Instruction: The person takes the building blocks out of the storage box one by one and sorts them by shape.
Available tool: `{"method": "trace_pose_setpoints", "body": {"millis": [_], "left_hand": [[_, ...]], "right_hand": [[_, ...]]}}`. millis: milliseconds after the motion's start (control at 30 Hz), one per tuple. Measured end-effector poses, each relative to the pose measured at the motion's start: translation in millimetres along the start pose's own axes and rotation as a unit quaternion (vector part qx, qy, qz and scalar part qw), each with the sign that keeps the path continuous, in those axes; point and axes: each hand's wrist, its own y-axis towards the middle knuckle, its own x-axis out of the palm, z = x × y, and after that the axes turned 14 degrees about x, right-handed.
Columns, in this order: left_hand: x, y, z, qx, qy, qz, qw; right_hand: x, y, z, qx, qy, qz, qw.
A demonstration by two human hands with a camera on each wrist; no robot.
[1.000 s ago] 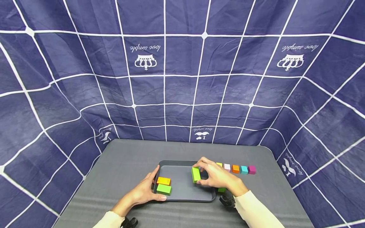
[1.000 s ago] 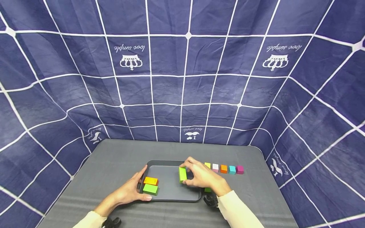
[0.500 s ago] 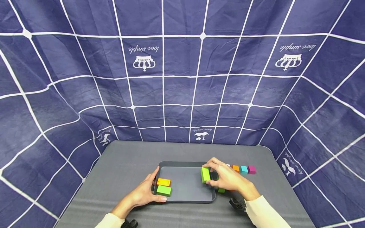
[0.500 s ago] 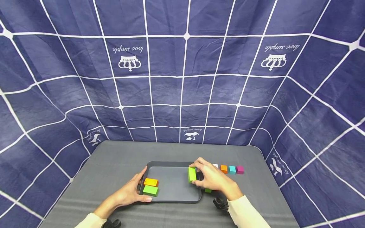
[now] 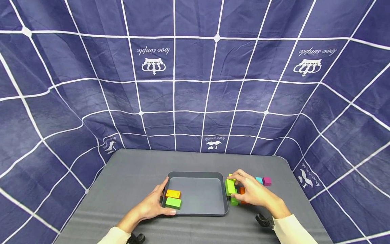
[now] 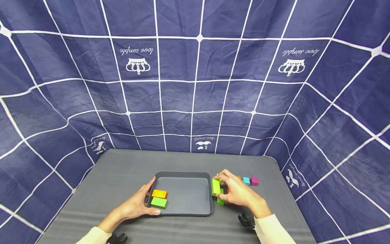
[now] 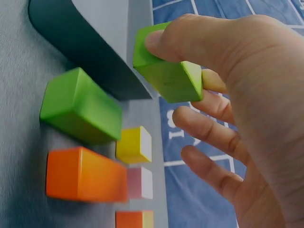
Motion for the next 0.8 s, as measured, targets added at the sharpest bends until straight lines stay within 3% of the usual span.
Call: {"method": "trace_pose_setpoints", "body": {"millis": [433,800], "left_hand": [[-0.9,-0.6,-0.8,-0.001,0.008,-0.001,1.0],[-1.3,0.4,3.6,0.0,0.005,-0.001,1.0]], "right_hand": [[-8.7,-19,20,-0.007,0.004,0.048,0.999],[-20.0,-31,29,0.016,0.007,0.066,0.998]]}}
